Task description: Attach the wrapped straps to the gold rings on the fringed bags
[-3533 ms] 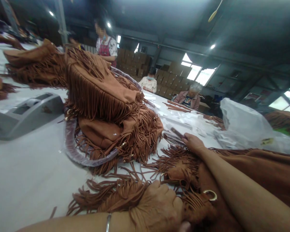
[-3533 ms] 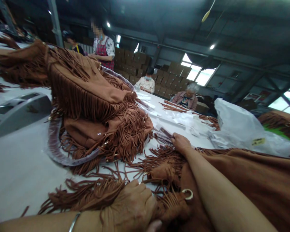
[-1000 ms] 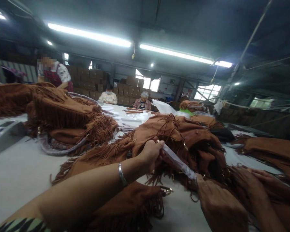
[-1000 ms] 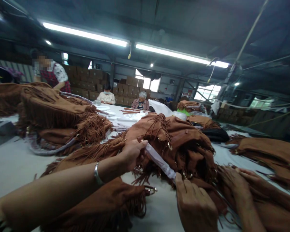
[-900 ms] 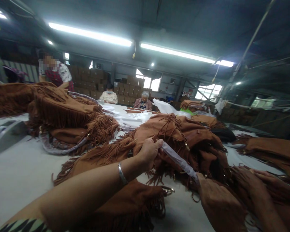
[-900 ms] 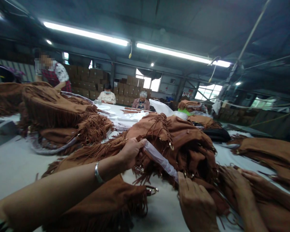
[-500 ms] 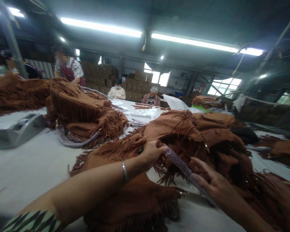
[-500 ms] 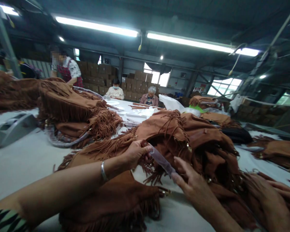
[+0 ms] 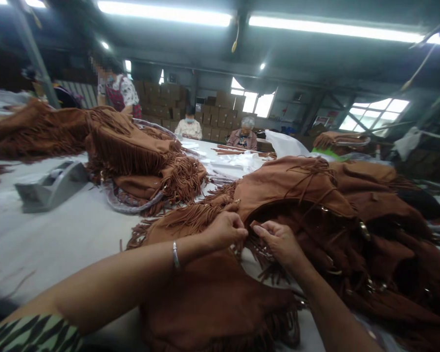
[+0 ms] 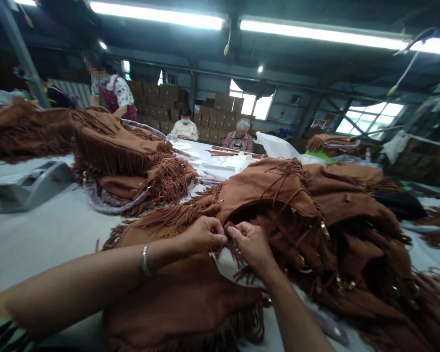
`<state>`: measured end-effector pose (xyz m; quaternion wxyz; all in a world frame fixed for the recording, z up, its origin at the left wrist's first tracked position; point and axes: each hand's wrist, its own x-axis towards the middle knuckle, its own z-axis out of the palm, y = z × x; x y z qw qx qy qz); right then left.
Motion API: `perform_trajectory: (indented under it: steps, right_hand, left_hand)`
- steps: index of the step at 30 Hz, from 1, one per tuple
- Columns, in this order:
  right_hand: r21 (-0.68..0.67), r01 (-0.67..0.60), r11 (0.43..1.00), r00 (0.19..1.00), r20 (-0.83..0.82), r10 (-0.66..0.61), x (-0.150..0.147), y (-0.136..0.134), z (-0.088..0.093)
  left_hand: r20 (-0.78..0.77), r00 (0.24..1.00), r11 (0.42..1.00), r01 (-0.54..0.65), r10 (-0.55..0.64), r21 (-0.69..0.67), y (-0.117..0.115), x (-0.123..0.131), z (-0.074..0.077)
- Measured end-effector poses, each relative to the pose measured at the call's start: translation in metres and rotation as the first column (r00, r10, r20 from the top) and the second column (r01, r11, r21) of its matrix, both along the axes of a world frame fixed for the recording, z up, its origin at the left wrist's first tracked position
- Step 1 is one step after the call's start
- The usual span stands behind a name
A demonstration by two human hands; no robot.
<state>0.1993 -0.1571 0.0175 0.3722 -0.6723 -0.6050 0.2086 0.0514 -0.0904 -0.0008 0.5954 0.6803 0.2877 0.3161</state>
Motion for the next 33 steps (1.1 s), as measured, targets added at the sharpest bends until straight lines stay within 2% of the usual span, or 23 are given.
perform_trajectory:
  steps: [4, 7, 10, 13, 18, 21, 25, 30, 33]
  right_hand:
    - [-0.023, 0.047, 0.999, 0.999, -0.013, -0.047, 0.004, 0.017, -0.024]
    - [-0.031, 0.064, 0.997, 0.997, 0.049, -0.063, 0.003, 0.026, -0.044]
    - [-0.056, 0.035, 0.998, 0.991, 0.135, -0.027, 0.004, 0.025, -0.058]
    - [-0.101, -0.014, 0.995, 0.979, 0.2, 0.034, 0.008, 0.021, -0.065]
    - [-0.162, -0.048, 0.986, 0.963, 0.254, 0.089, 0.014, 0.02, -0.069]
    - [-0.181, -0.036, 0.983, 0.956, 0.281, 0.087, 0.013, 0.022, -0.071]
    - [-0.178, -0.005, 0.984, 0.955, 0.29, 0.057, 0.012, 0.023, -0.07]
    - [-0.012, 0.005, 1.0, 0.995, 0.102, -0.004, 0.014, 0.018, -0.065]
    - [0.013, -0.002, 1.0, 1.0, -0.031, 0.002, 0.015, 0.014, -0.061]
  left_hand:
    - [-0.094, 0.968, 0.953, -0.205, 0.231, 0.224, 0.045, -0.03, 0.004]
    - [-0.165, 0.949, 0.919, -0.203, 0.27, 0.337, 0.074, -0.036, 0.007]
    - [-0.282, 0.947, 0.932, -0.042, 0.152, 0.36, 0.099, -0.026, 0.003]
    - [-0.399, 0.917, 0.942, 0.141, -0.009, 0.303, 0.124, -0.006, -0.005]
    - [-0.469, 0.872, 0.933, 0.276, -0.143, 0.23, 0.157, 0.018, -0.018]
    - [-0.474, 0.861, 0.916, 0.325, -0.184, 0.235, 0.16, 0.023, -0.022]
    - [-0.437, 0.886, 0.891, 0.315, -0.154, 0.326, 0.144, 0.023, -0.02]
    - [-0.32, 0.947, 0.893, 0.173, -0.034, 0.415, 0.112, 0.008, -0.008]
    - [-0.251, 0.967, 0.9, 0.141, -0.036, 0.413, 0.1, -0.008, 0.004]
